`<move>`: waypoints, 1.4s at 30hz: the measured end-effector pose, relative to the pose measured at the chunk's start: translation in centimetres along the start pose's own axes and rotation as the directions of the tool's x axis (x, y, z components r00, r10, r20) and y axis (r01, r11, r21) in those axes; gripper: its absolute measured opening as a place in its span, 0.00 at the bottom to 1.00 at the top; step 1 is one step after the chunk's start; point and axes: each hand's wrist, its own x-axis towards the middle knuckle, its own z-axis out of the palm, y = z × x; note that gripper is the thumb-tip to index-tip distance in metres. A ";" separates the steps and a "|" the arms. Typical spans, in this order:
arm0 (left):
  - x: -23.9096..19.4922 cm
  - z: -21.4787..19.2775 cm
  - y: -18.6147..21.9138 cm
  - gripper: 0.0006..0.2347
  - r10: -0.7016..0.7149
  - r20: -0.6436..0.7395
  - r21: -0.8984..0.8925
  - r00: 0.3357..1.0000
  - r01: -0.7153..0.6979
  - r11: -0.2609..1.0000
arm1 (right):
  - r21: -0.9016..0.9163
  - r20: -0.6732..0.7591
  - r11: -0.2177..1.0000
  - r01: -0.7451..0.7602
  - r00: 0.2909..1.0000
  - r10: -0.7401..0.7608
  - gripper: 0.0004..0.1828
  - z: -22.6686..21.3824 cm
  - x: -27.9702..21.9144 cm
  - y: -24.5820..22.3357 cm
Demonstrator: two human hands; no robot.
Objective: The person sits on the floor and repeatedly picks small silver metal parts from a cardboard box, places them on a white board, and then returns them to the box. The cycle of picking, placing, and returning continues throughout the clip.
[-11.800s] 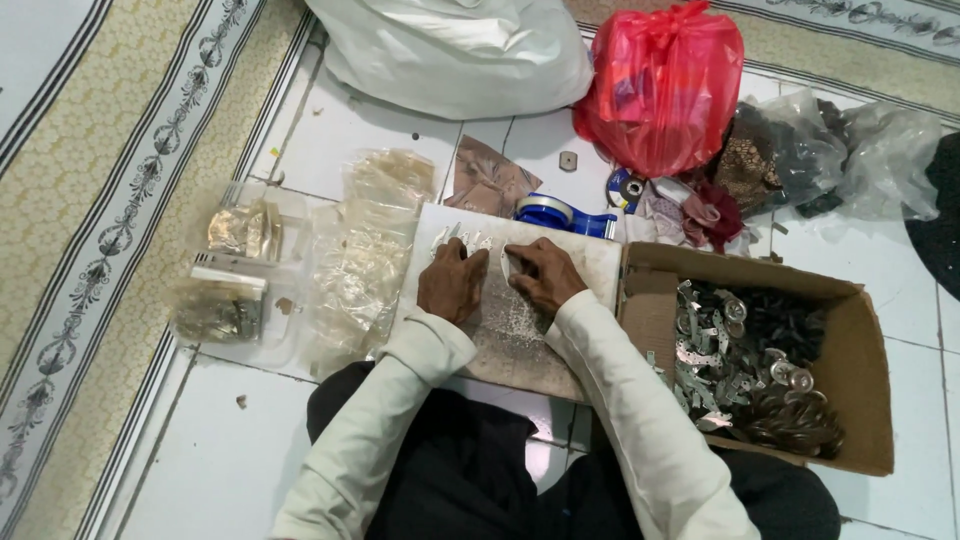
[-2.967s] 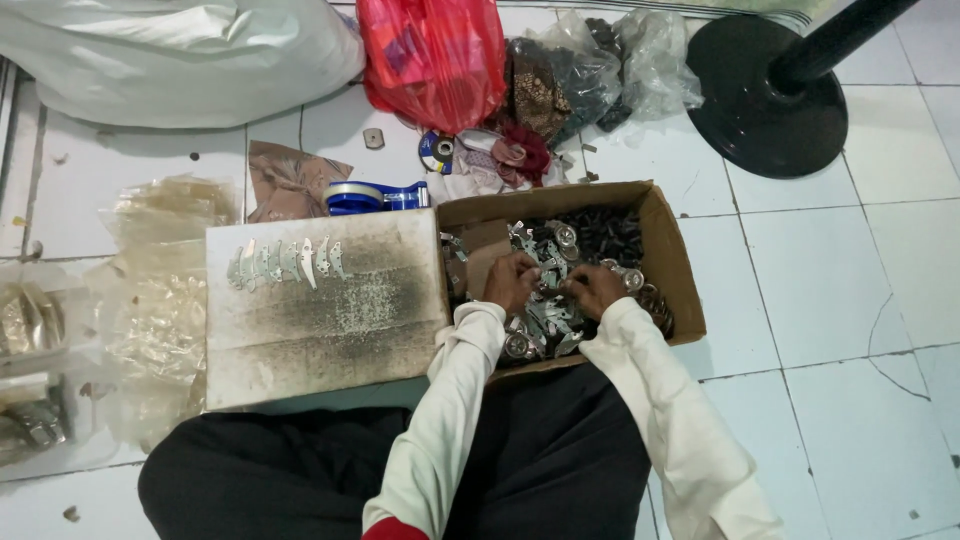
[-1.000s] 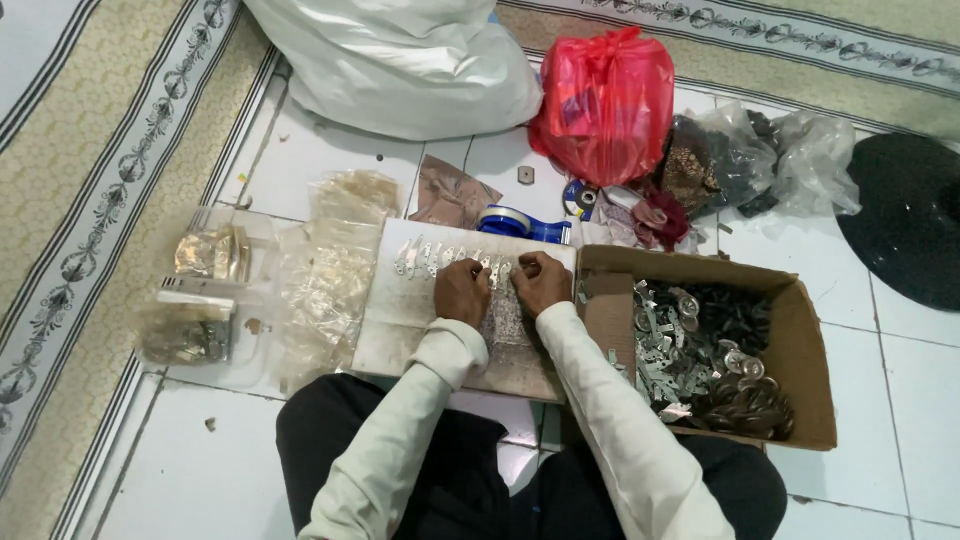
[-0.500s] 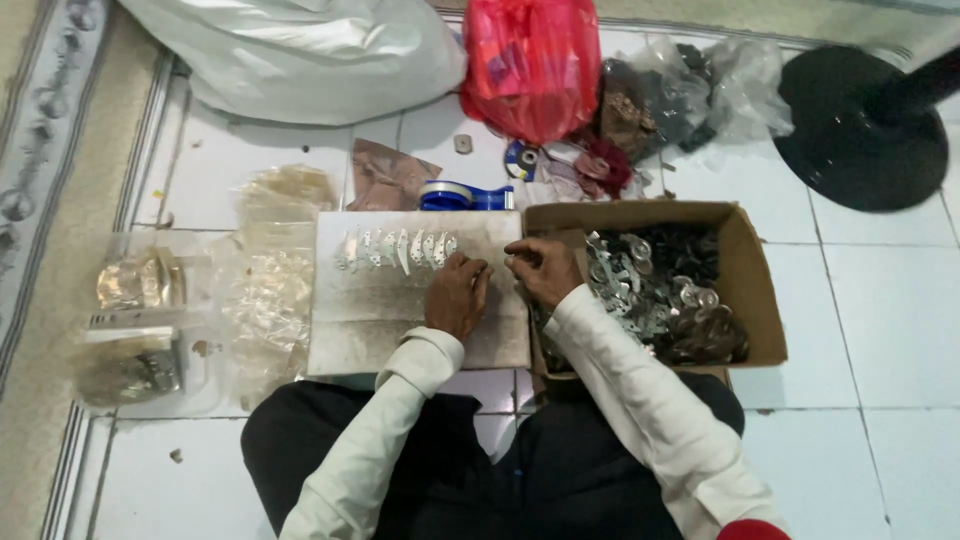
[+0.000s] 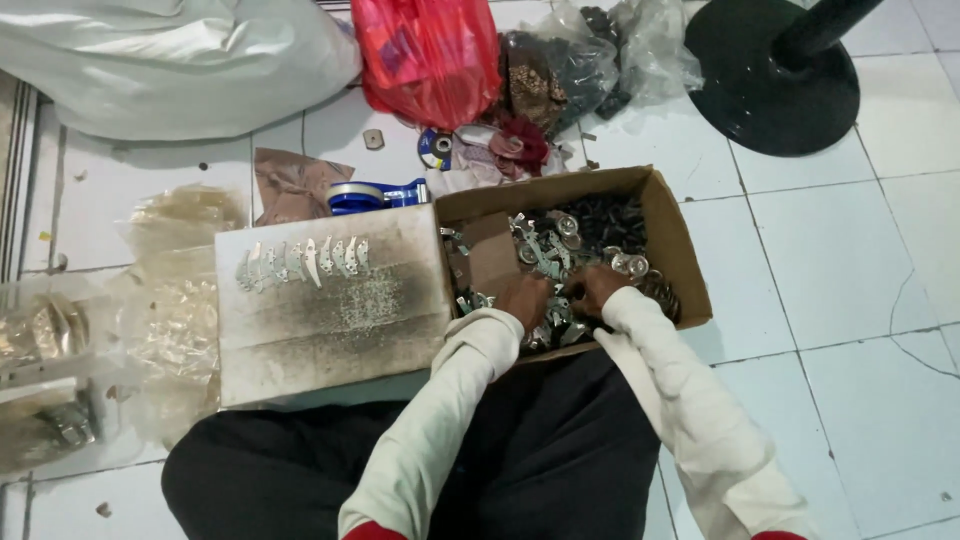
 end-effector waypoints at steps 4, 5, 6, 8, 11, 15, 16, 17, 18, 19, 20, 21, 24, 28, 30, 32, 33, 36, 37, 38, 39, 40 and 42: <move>0.9 2.7 -0.6 0.08 0.013 0.088 0.010 0.996 -0.014 1.000 | -0.119 0.040 0.992 -0.030 0.999 0.035 0.17 2.1 1.5 0.9; 1.1 2.6 -0.5 0.07 0.043 0.077 0.049 0.996 -0.047 0.998 | -0.212 0.025 0.976 -0.041 0.999 0.047 0.21 1.8 0.9 0.0; 1.3 2.5 -0.5 0.06 0.071 0.064 0.088 0.995 -0.076 0.993 | -0.307 0.009 0.951 -0.050 0.998 0.056 0.24 1.4 0.4 -1.0; 1.7 3.6 -1.0 0.07 0.080 0.058 0.096 0.995 -0.085 0.992 | -0.298 0.000 0.955 -0.014 1.000 0.015 0.27 3.0 2.8 1.1; 1.7 4.6 -2.0 0.07 0.088 0.022 0.084 0.996 -0.089 0.992 | -0.298 -0.036 0.954 0.044 0.998 -0.057 0.27 5.6 5.8 3.4; 1.1 3.5 -1.7 0.12 0.056 0.066 -0.021 0.996 -0.055 0.998 | -0.303 -0.048 0.953 0.023 0.998 -0.039 0.21 6.4 6.8 4.1; 0.9 2.9 -1.3 0.12 0.057 0.063 -0.023 0.996 -0.056 0.998 | -0.306 -0.049 0.952 0.022 0.998 -0.039 0.21 6.0 6.3 3.9; 0.7 2.2 -0.9 0.12 0.026 0.059 -0.121 0.998 -0.019 0.992 | -0.289 -0.046 0.957 0.024 0.998 -0.039 0.19 5.5 5.7 3.6; 0.4 1.5 -0.6 0.13 -0.006 0.058 -0.218 0.998 0.018 0.976 | -0.271 -0.043 0.962 0.027 0.998 -0.040 0.18 5.1 5.2 3.2; 0.3 1.7 -0.7 0.13 -0.006 0.056 -0.218 0.998 0.018 0.976 | -0.273 -0.044 0.962 0.027 0.998 -0.041 0.18 4.8 4.7 2.9; 0.3 1.8 -0.9 0.12 0.027 0.024 -0.200 0.999 -0.022 0.980 | -0.263 -0.046 0.965 0.013 0.999 -0.026 0.19 4.3 4.2 2.7; 0.3 2.0 -1.0 0.11 0.061 -0.007 -0.179 0.998 -0.061 0.982 | -0.253 -0.048 0.967 -0.002 0.999 -0.011 0.19 3.9 3.7 2.5; 0.2 2.3 -1.6 0.11 0.076 -0.094 -0.282 0.993 -0.099 0.954 | -0.184 -0.012 0.982 -0.033 0.999 0.032 0.21 1.4 0.6 0.0; 0.1 0.4 -0.8 0.11 -0.005 -0.020 -0.365 1.000 -0.003 0.931 | 0.017 -0.040 0.998 -0.063 0.997 0.064 0.13 2.1 0.9 1.8; -0.1 0.0 -0.9 0.11 -0.002 -0.008 -0.388 1.000 -0.001 0.922 | 0.122 -0.094 0.989 -0.090 0.990 0.101 0.10 2.7 1.2 2.5; -0.1 0.0 -0.5 0.09 -0.005 0.002 -0.346 1.000 0.005 0.938 | 0.157 -0.112 0.984 -0.082 0.989 0.100 0.09 2.0 0.3 1.8; 0.0 0.0 -0.4 0.06 -0.009 0.012 -0.301 1.000 0.012 0.954 | 0.193 -0.130 0.979 -0.072 0.987 0.098 0.09 1.6 -0.2 1.4; 0.2 -0.2 -0.2 0.05 -0.037 0.034 -0.390 0.999 0.047 0.919 | 0.367 -0.209 0.930 0.014 0.976 0.068 0.09 1.9 -0.4 0.8; 0.0 -0.7 0.0 0.05 -0.039 0.033 -0.391 0.999 0.049 0.919 | 0.366 -0.208 0.931 0.015 0.976 0.066 0.09 2.6 0.4 1.8; -0.1 -1.2 0.3 0.06 -0.065 0.008 -0.490 0.998 0.061 0.870 | 0.455 -0.239 0.889 0.055 0.969 0.063 0.10 3.4 1.2 2.7; -0.2 -1.7 0.5 0.06 -0.094 -0.014 -0.583 0.995 0.068 0.810 | 0.538 -0.270 0.837 0.096 0.961 0.063 0.12 4.1 2.0 3.7; 0.4 -0.7 -0.4 0.06 -0.095 -0.012 -0.584 0.995 0.071 0.809 | 0.539 -0.268 0.837 0.095 0.961 0.064 0.12 4.5 2.2 4.0; 1.6 1.1 -2.3 0.06 -0.242 -0.092 -0.674 0.966 0.118 0.729 | 0.749 -0.175 0.661 0.041 0.975 0.137 0.24 5.1 2.8 4.6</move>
